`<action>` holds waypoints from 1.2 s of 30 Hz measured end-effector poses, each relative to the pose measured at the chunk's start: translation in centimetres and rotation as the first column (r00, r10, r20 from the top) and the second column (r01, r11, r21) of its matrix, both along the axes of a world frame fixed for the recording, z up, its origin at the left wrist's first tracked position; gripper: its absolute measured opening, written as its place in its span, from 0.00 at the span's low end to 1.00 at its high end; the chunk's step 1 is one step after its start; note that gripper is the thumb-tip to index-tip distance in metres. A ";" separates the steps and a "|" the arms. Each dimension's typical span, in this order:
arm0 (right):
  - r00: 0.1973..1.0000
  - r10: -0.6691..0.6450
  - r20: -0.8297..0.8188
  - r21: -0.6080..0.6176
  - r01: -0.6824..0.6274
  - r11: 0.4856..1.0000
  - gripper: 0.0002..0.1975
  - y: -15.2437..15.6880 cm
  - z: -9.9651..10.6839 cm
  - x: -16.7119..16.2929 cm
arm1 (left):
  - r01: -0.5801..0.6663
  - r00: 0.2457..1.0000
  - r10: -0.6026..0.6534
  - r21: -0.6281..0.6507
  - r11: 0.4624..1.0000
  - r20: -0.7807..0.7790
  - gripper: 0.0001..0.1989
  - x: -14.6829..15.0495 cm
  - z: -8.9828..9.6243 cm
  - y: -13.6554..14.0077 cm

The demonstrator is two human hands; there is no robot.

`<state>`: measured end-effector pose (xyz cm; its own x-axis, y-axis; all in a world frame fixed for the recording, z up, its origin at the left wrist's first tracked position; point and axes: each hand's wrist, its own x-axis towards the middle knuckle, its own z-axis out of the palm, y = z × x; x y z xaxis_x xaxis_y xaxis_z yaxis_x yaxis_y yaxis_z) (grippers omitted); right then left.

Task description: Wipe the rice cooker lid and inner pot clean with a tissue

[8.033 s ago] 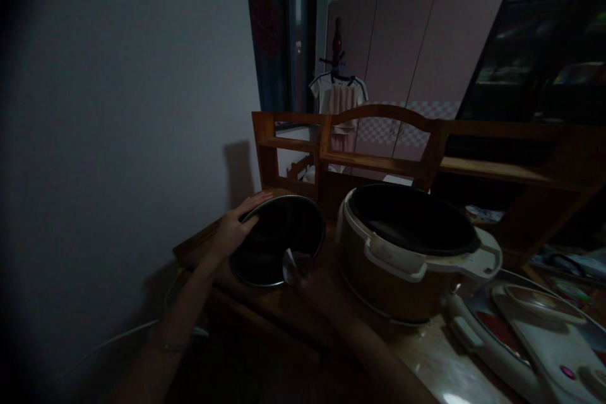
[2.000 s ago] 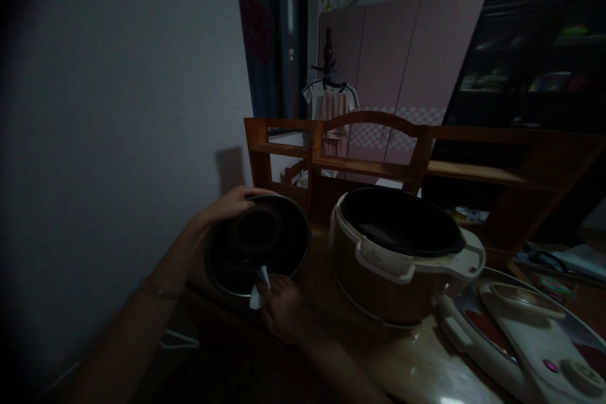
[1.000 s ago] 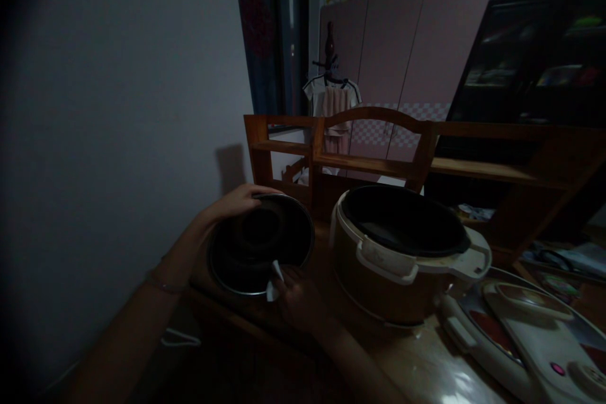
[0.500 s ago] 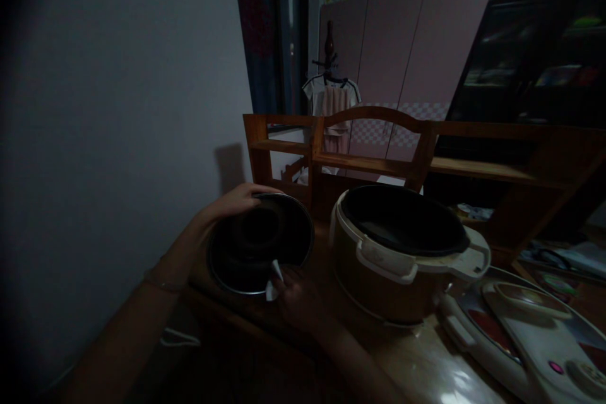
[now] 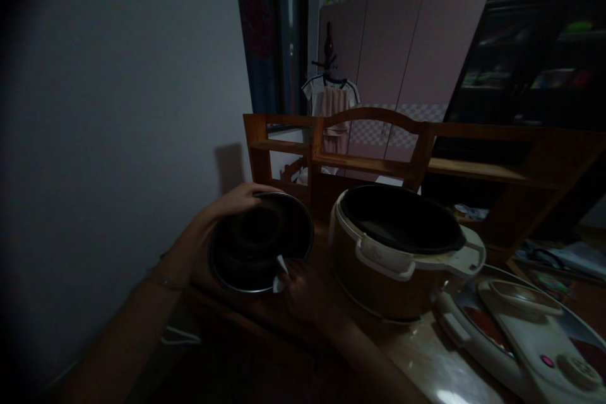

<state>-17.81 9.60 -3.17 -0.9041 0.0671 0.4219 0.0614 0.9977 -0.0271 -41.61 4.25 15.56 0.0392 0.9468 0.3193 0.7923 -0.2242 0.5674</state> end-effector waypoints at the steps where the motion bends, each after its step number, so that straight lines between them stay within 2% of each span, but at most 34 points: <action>1: 1.000 -0.019 -0.004 0.025 0.019 1.000 0.28 0.3 0.1 0.0 | 0.001 1.000 -0.001 0.003 1.000 -0.004 0.29 0.0 0.0 0.0; 8: 0.991 -0.129 -0.024 0.254 0.131 0.958 0.24 3.5 -0.3 -0.5 | -0.013 0.998 0.015 0.035 0.999 -0.053 0.30 -0.2 -0.2 0.5; 12: 0.996 -0.087 -0.012 0.285 0.086 0.955 0.24 4.6 -1.0 -1.1 | -0.044 0.991 0.052 0.065 0.997 -0.124 0.25 0.0 -0.2 0.7; 14: 0.997 -0.072 -0.010 0.286 0.071 0.956 0.24 4.8 -1.2 -1.5 | -0.118 0.969 0.147 0.149 0.982 -0.201 0.22 0.0 -0.3 0.5; 16: 0.998 -0.066 -0.017 0.282 0.068 0.957 0.24 4.9 -1.4 -1.7 | -0.223 0.901 0.312 0.294 0.929 -0.301 0.23 0.1 -0.5 -0.2; 18: 0.998 -0.053 -0.030 0.273 0.059 0.960 0.26 4.8 -1.6 -1.8 | -0.318 0.796 0.484 0.430 0.845 -0.363 0.23 0.2 -0.9 -1.3; 20: 0.999 -0.031 -0.043 0.263 0.041 0.964 0.27 4.7 -1.9 -1.8 | -0.382 0.722 0.600 0.523 0.762 -0.346 0.27 0.5 -1.5 -2.7; 23: 0.998 -0.023 -0.055 0.233 0.035 0.972 0.29 4.6 -2.5 -1.7 | -0.436 0.670 0.695 0.619 0.653 -0.262 0.31 1.8 -3.0 -5.2; 26: 0.997 -0.049 -0.056 0.195 0.059 0.979 0.28 4.6 -3.3 -1.6 | -0.502 0.661 0.743 0.671 0.545 -0.109 0.31 3.8 -5.3 -7.5; 30: 0.992 -0.100 -0.071 0.177 0.111 0.978 0.27 4.1 -3.9 -1.3 | -0.630 0.654 0.735 0.665 0.400 0.179 0.30 6.5 -10.0 -9.7; 33: 0.987 -0.133 -0.087 0.143 0.144 0.979 0.28 3.6 -3.5 -1.2 | -0.756 0.605 0.685 0.563 0.334 0.406 0.27 8.0 -13.8 -9.7; 36: 0.987 -0.134 -0.088 0.107 0.144 0.984 0.27 3.1 -2.6 -1.2 | -0.800 0.588 0.625 0.480 0.359 0.513 0.28 8.5 -16.3 -8.3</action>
